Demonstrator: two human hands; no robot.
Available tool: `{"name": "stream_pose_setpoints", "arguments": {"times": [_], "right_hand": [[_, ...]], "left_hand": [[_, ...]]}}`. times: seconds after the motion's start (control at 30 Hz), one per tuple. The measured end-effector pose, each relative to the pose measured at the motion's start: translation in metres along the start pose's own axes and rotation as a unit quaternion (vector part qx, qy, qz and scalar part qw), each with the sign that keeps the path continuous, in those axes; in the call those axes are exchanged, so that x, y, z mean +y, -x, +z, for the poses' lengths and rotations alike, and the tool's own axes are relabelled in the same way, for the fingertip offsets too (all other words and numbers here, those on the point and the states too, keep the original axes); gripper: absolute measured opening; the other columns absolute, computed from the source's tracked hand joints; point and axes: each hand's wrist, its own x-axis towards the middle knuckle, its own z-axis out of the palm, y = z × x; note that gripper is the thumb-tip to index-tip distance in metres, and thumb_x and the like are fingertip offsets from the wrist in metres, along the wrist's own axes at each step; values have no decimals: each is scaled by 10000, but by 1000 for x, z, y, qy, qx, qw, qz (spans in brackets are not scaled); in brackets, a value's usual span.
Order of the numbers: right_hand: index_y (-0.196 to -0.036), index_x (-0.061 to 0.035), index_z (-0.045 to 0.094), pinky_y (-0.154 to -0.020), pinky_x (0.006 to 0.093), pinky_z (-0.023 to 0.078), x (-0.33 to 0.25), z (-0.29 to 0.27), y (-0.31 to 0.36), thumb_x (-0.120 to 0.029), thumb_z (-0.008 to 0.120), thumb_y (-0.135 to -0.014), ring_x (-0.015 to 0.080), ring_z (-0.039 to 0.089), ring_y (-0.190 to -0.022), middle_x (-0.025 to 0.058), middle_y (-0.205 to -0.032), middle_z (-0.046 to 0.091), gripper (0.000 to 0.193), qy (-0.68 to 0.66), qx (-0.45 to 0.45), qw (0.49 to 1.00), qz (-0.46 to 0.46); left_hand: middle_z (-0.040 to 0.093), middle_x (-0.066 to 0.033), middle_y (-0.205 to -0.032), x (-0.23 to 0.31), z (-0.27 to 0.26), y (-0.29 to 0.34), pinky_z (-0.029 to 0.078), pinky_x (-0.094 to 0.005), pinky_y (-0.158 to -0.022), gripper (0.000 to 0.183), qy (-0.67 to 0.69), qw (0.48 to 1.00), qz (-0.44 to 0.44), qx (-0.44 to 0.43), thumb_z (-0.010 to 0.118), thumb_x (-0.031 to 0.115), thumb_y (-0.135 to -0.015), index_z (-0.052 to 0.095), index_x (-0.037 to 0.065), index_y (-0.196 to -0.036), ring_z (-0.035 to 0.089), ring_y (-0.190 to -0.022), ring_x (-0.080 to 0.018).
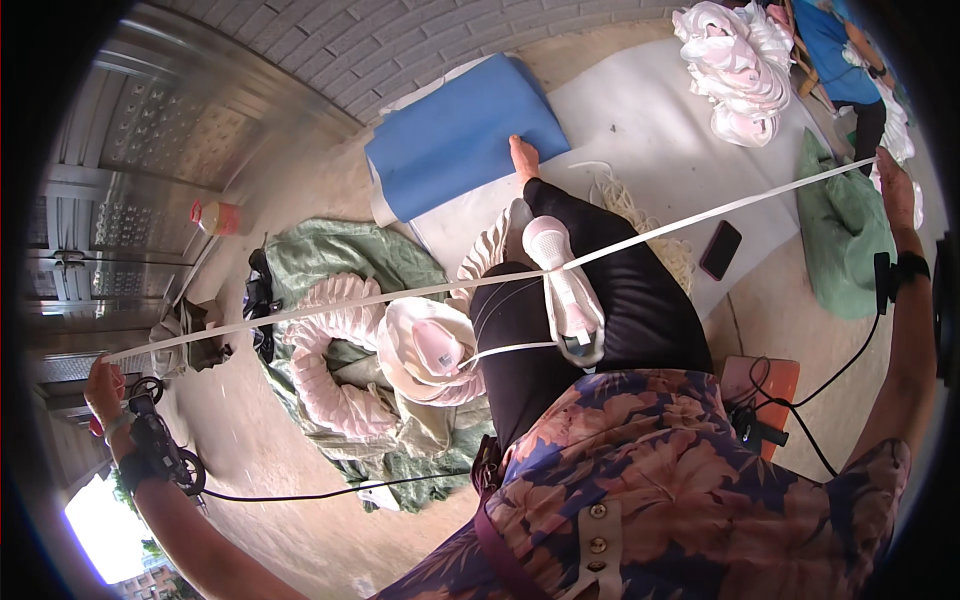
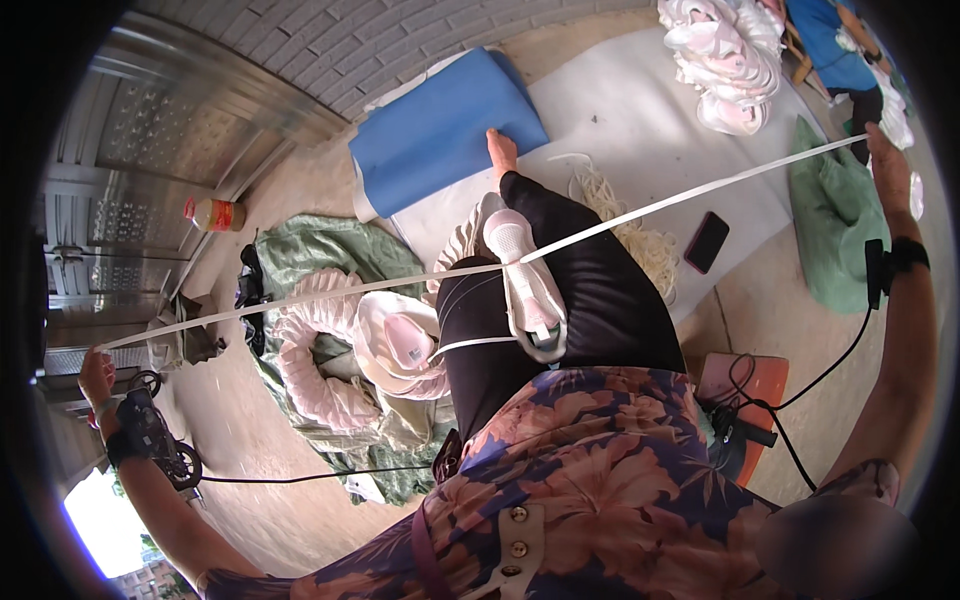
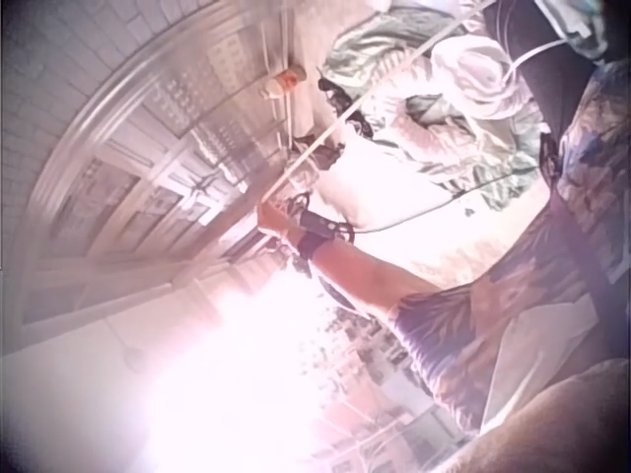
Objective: The recorder is lacing a pair of white and green sneakers while sitting on the floor.
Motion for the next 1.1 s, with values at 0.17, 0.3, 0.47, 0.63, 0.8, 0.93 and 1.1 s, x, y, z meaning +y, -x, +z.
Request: {"name": "stream_pose_setpoints", "arguments": {"times": [0.17, 0.3, 0.47, 0.63, 0.8, 0.93, 1.1], "right_hand": [[-1040, -37, 573, -720, 292, 462, -24, 34, 8, -193, 525, -872, 178, 581, -767, 67, -862, 623, 234, -182, -109, 970, 122], [-746, -32, 575, -517, 279, 390, -147, 88, 56, -71, 603, -758, 103, 444, -576, 51, -600, 476, 49, -234, -166, 958, -12], [-757, -39, 593, -398, 200, 276, -337, 84, 118, -157, 618, -828, 29, 376, -461, -45, -568, 448, 140, -539, -469, 658, 238], [-828, -37, 583, -362, 190, 341, -452, 75, 127, -157, 575, -869, 40, 460, -465, -4, -621, 532, 127, -637, -504, 540, 221], [-819, -57, 583, -478, 197, 463, -482, 94, 136, -86, 564, -827, 76, 576, -575, 21, -691, 599, 35, -602, -517, 564, 227], [-816, 1, 587, -456, 223, 473, -489, 103, 139, 13, 554, -760, 99, 588, -565, 50, -692, 598, 66, -622, -477, 577, 229], [-800, -73, 558, -471, 193, 423, -495, 111, 143, -53, 569, -825, 54, 550, -578, -20, -667, 562, 34, -624, -452, 594, 231]], "left_hand": [[532, 20, -589, 8, 3, -5, 352, -173, -373, 177, -7, 1000, 1, 9, 574, 261, -841, 622, 92, -827, 503, -472, -44], [528, -70, -500, 4, 126, 77, 395, -263, -311, 188, -64, 973, -113, -190, 554, 202, -812, 550, 43, -713, 503, -353, -140], [596, -98, -580, 60, 305, 282, 464, -248, -376, 206, 10, 758, -111, -643, 603, 206, -820, 590, 4, -778, 585, -450, -154], [581, -21, -625, 160, 380, 426, 458, -200, -515, 38, 331, 741, -141, -567, 594, 65, -844, 620, 41, -833, 554, -553, -73], [620, -83, -930, 220, 410, 454, 454, -386, -752, 168, 172, 794, 442, -379, 631, -2, -632, 614, 51, -790, 558, -872, -299], [592, -49, -1013, 235, 426, 458, 454, -379, -737, 144, 57, 768, 536, -345, 614, 50, -606, 595, 68, -748, 526, -925, -276], [568, -67, -1049, 223, 431, 461, 460, -374, -737, 147, 78, 775, 531, -333, 609, 48, -601, 580, 55, -745, 513, -894, -280]]}}
